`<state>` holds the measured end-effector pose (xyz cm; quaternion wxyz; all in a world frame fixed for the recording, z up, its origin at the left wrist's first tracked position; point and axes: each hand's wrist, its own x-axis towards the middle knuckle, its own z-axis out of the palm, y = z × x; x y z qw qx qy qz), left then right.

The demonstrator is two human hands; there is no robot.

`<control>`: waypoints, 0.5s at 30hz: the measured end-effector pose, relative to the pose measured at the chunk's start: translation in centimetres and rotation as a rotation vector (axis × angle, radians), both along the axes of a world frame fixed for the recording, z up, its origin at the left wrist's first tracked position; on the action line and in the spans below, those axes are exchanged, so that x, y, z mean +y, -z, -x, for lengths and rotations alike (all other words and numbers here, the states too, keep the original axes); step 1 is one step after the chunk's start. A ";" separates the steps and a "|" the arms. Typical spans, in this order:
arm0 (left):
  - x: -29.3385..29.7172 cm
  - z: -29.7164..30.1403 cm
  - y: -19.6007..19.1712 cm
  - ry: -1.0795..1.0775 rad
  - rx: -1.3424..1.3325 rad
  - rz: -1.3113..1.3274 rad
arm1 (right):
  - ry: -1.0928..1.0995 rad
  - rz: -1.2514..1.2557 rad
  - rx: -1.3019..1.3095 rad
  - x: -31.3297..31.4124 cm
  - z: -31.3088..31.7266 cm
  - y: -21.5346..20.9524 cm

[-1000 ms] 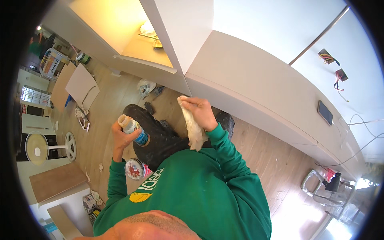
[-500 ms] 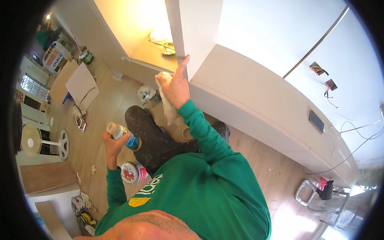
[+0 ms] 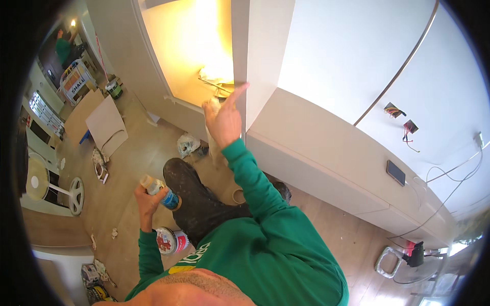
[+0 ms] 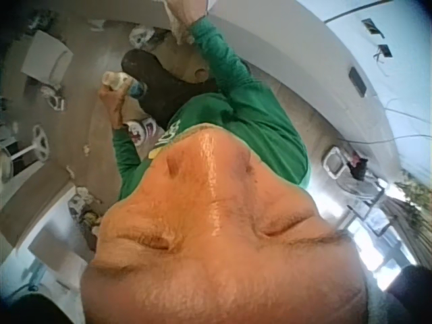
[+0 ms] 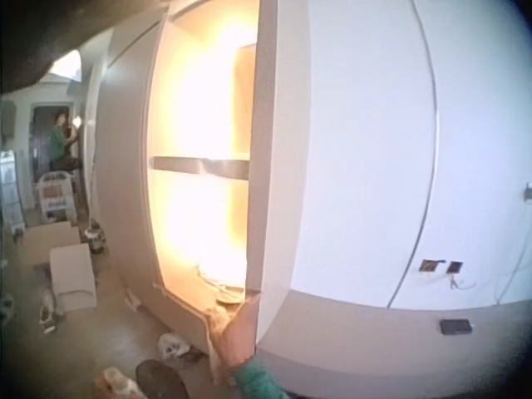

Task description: The person uses a sanding block to sand the edges and vertical corner of a built-in cabinet shelf, wipes the area with a cloth and a cleaning solution from a bottle, and then applies a strip of masking tape to the corner edge.

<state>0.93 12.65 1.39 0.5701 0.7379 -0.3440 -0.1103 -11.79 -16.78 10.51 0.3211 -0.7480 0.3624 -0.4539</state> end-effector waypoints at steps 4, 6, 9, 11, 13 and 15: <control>0.7 -0.9 1.2 -0.059 -0.072 0.014 | -0.332 -0.270 -0.020 3.0 3.5 7.6; 1.1 -0.7 0.4 -0.076 -0.036 0.052 | -0.468 -0.535 -0.026 4.8 5.3 10.4; 0.8 -0.6 -0.7 -0.099 -0.033 0.093 | -0.562 -1.078 -0.121 6.1 7.9 12.1; 0.9 -0.5 -0.9 -0.092 -0.059 0.089 | -0.603 -1.424 -0.328 5.2 10.3 16.6; 0.4 -0.9 -0.8 -0.079 -0.106 0.102 | -0.524 -1.607 -0.470 4.8 11.2 16.0; -0.6 -0.7 -1.1 -0.014 -0.081 0.100 | -0.353 -1.488 -0.579 5.3 12.0 13.3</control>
